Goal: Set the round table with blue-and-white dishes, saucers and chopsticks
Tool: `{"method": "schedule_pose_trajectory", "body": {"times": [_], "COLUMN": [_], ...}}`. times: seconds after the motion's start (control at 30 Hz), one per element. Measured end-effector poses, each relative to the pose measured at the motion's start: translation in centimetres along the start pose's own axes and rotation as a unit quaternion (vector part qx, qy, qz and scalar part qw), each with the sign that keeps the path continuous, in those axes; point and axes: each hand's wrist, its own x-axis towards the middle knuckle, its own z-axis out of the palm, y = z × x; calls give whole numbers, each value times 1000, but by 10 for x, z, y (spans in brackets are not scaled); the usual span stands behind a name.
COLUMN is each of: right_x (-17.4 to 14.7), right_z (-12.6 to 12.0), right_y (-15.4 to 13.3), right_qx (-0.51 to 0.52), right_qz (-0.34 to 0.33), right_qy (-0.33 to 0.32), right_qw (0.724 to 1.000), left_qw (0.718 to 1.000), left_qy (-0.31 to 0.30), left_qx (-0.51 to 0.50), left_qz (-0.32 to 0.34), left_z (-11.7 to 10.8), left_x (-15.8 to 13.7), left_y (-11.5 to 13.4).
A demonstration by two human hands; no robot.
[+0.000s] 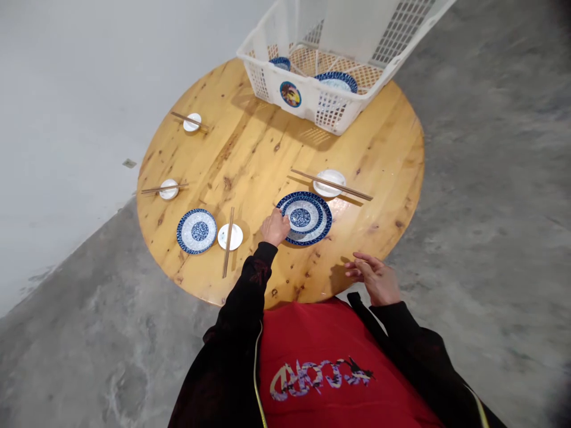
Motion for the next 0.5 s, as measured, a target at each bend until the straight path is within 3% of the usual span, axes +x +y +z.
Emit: {"method": "schedule_pose_trajectory", "body": {"times": [0.1,0.23,0.37,0.5], "right_x": [11,34,48,49], "right_z": [14,40,67,90], "right_y": [-14,-37,-51,-54], "right_qx": [-36,-97,-134,-152], "right_qz": [-29,-62,-53,-19], "right_qy": [-39,-81,-106,-120], "right_qw": [998,990,984,981], "left_qw": [1000,989,953,907], "left_qy": [15,118,242,277], "left_qx": [-20,-76,-126,-193], "left_qz": [-7,-38,-133,-249], "left_z": [-1,-19,-45,-56], "left_x": [-4,-21,-44,-68], "left_y": [-5,-40,-118,-204]}}
